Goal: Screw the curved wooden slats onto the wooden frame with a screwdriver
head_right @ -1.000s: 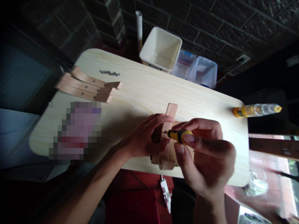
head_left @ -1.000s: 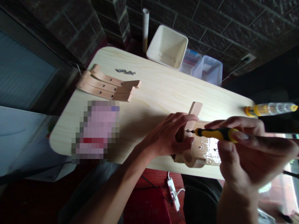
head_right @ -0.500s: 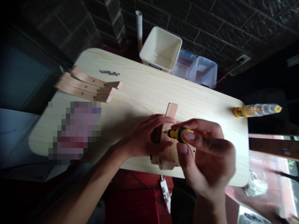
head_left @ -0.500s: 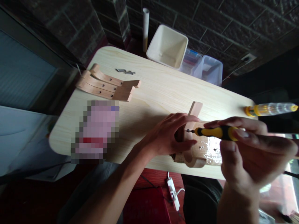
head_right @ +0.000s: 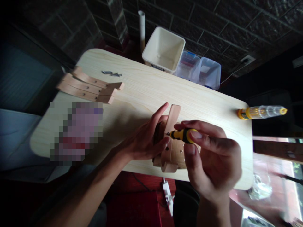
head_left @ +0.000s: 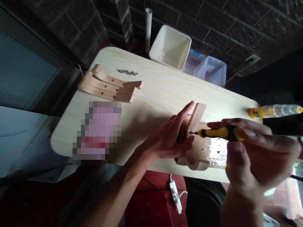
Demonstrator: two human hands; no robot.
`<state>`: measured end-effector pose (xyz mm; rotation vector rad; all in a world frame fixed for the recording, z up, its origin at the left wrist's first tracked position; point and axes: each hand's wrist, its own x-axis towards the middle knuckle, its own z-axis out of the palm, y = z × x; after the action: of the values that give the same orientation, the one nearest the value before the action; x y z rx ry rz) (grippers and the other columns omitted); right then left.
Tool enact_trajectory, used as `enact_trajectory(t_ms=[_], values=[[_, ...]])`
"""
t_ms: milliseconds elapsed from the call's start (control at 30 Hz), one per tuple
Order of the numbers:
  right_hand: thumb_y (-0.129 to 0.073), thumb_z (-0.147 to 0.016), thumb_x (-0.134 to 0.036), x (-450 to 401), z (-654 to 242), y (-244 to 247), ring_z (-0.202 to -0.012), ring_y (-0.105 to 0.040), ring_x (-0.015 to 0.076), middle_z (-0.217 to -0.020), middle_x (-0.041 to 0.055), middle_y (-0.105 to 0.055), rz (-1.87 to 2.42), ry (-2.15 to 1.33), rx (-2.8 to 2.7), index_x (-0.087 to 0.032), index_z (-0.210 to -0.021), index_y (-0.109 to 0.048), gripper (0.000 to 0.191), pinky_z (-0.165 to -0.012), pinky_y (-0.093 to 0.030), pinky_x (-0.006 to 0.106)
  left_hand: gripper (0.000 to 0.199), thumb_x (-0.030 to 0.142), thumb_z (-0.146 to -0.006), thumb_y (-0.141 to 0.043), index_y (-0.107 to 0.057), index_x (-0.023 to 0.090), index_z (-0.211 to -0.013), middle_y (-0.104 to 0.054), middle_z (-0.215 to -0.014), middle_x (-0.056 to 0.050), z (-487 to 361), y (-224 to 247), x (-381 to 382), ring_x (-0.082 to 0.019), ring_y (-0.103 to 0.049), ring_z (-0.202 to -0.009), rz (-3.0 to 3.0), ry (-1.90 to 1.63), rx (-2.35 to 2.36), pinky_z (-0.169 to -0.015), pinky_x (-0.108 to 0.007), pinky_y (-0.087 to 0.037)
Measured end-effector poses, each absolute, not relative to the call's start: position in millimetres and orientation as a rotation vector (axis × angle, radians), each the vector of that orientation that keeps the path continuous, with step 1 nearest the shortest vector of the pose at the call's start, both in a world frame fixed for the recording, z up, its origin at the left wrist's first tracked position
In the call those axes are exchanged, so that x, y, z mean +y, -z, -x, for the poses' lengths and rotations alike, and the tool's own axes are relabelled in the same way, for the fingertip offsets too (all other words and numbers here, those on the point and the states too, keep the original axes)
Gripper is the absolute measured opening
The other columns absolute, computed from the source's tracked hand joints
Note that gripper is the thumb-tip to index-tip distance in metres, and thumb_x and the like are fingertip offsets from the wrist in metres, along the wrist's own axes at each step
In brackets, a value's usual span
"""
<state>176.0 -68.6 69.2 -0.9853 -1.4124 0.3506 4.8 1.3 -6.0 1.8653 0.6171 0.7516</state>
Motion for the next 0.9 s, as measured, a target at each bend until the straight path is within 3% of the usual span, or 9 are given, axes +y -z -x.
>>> enact_trajectory(t_ms=[100,267,467,633,733,900], values=[[-0.079,-0.088,-0.001,-71,-176,-71,-0.106,-0.082,0.0235,-0.115,0.0046,-0.078,1.017,-0.345,-1.415,-0.023,-0.122,-0.078,0.04,-0.077,-0.076,0.04,0.102,0.029,-0.095,-0.066,-0.006,0.021,-0.177,-0.063,-0.153,-0.015,-3,0,1,-0.031,-0.066,-0.135,-1.879,-0.729,0.647,-0.119,-0.05,-0.055],[-0.078,-0.088,0.0,-69,-177,-69,-0.108,-0.082,0.0231,-0.123,0.0033,-0.078,0.986,-0.342,-1.446,-0.028,-0.129,-0.077,0.049,-0.081,-0.076,0.042,0.104,0.023,-0.088,-0.069,-0.014,0.016,-0.176,-0.065,-0.149,-0.017,-4,-3,1,-0.031,-0.067,-0.131,-1.882,-0.715,0.662,-0.119,-0.048,-0.055],[-0.078,-0.091,-0.008,-64,-180,-68,-0.11,-0.081,0.0197,-0.116,0.0049,-0.082,0.938,-0.256,-1.442,-0.021,-0.12,-0.08,0.032,-0.095,-0.073,0.039,0.109,0.025,-0.086,-0.073,-0.013,0.025,-0.177,-0.062,-0.157,-0.015,-6,5,2,-0.032,-0.065,-0.137,-1.869,-0.76,0.656,-0.118,-0.048,-0.056],[-0.079,-0.088,-0.001,-73,-178,-73,-0.105,-0.081,0.0207,-0.116,0.0024,-0.079,1.027,-0.302,-1.428,-0.028,-0.123,-0.079,0.044,-0.078,-0.075,0.038,0.111,0.025,-0.086,-0.073,-0.011,0.026,-0.177,-0.062,-0.156,-0.014,-6,7,2,-0.031,-0.066,-0.135,-1.878,-0.771,0.644,-0.117,-0.047,-0.055],[-0.078,-0.086,0.003,-74,-176,-73,-0.104,-0.082,0.0206,-0.119,0.0015,-0.078,1.041,-0.336,-1.429,-0.031,-0.127,-0.077,0.053,-0.077,-0.075,0.039,0.111,0.025,-0.086,-0.073,-0.01,0.027,-0.178,-0.062,-0.155,-0.013,-6,6,2,-0.031,-0.063,-0.138,-1.874,-0.755,0.646,-0.119,-0.048,-0.054],[-0.076,-0.089,-0.003,-72,-176,-73,-0.11,-0.082,0.0251,-0.119,0.0052,-0.081,0.948,-0.33,-1.41,-0.023,-0.121,-0.079,0.037,-0.081,-0.075,0.044,0.111,0.026,-0.087,-0.072,-0.009,0.027,-0.177,-0.06,-0.158,-0.014,-7,8,1,-0.032,-0.061,-0.142,-1.874,-0.769,0.639,-0.121,-0.051,-0.052]])
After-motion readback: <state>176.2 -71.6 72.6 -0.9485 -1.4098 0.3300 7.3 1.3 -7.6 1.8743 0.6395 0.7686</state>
